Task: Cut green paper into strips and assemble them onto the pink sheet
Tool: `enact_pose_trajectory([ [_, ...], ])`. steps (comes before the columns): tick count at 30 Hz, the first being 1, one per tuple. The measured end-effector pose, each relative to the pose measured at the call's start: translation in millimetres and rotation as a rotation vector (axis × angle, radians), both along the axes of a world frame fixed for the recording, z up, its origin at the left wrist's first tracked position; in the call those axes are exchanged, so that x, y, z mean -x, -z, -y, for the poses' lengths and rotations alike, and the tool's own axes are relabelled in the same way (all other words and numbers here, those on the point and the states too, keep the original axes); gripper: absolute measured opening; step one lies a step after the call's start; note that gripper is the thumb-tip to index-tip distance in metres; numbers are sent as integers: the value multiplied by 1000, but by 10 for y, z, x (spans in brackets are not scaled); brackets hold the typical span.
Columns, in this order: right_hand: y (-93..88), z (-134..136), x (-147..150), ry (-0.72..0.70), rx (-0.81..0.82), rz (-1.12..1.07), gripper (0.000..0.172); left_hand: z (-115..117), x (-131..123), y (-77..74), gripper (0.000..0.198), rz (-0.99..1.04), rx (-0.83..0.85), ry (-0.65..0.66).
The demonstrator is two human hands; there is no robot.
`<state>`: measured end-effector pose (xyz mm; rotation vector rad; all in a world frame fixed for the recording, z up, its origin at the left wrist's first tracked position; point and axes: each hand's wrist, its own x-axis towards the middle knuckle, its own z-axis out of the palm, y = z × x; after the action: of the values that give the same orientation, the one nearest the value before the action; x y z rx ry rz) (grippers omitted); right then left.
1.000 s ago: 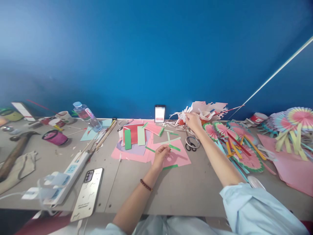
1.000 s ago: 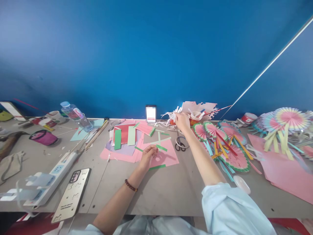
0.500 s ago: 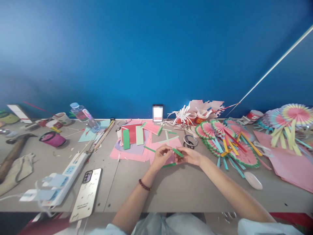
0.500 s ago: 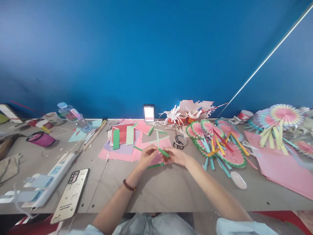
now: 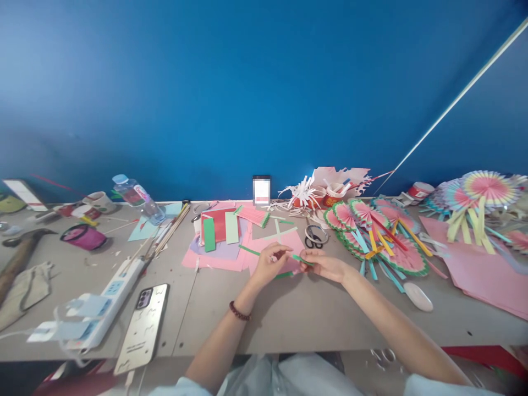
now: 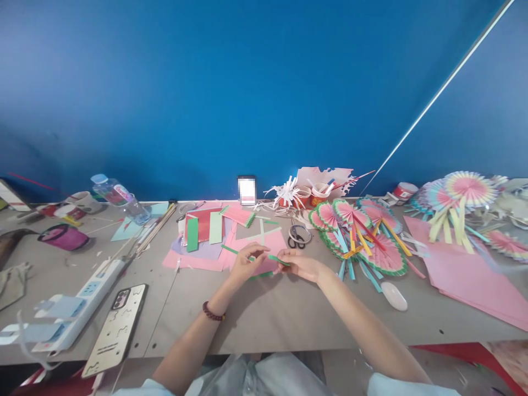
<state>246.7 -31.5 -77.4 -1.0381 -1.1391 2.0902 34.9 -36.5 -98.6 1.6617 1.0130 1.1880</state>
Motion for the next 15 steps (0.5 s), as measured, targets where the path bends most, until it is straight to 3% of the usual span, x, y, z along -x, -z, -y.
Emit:
enact_pose_trajectory([
  [3,-35,-43,-113,-100,-210,267,37,57,38,-49,16,-308,47,-58],
  [7,39,-120,-182,-212,-426,512,40,335,5,-8,16,-741,-38,36],
  [11,171,-186,-124,-259,-612,622,36,691,-156,187,17,-916,-159,-76],
  [15,242,-239,-52,-302,-673,713,27,879,-239,327,29,-988,-253,-132],
])
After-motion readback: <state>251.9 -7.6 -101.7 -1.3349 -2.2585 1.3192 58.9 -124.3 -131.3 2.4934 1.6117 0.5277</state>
